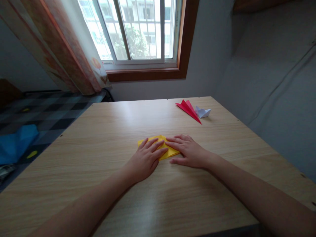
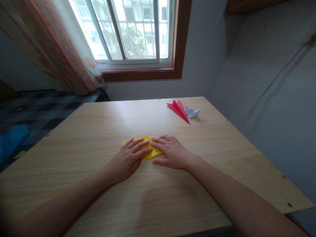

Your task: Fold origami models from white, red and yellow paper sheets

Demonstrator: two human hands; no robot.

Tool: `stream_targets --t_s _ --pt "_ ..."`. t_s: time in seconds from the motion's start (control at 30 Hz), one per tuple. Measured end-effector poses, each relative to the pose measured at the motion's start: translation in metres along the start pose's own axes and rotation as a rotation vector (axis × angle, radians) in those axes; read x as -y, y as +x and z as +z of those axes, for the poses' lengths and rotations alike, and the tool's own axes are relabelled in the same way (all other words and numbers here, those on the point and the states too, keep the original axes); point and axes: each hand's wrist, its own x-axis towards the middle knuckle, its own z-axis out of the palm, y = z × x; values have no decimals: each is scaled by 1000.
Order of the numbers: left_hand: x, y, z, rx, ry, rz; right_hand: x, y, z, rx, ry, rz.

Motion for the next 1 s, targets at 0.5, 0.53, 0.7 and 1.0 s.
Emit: stream_targets --t_s 0.5,0.53,0.7,1.0 --pt "7 1 5 -30 -68 -9 1 0 -3 2 5 20" --pt "7 1 5 -33 -71 -7 1 0 -3 -3 9 17" --pt "7 1 4 -29 -74 -3 -4 3 1 -50 41 -2" --pt "6 1 4 -31 -74 -4 -7 3 6 -80 32 -2"
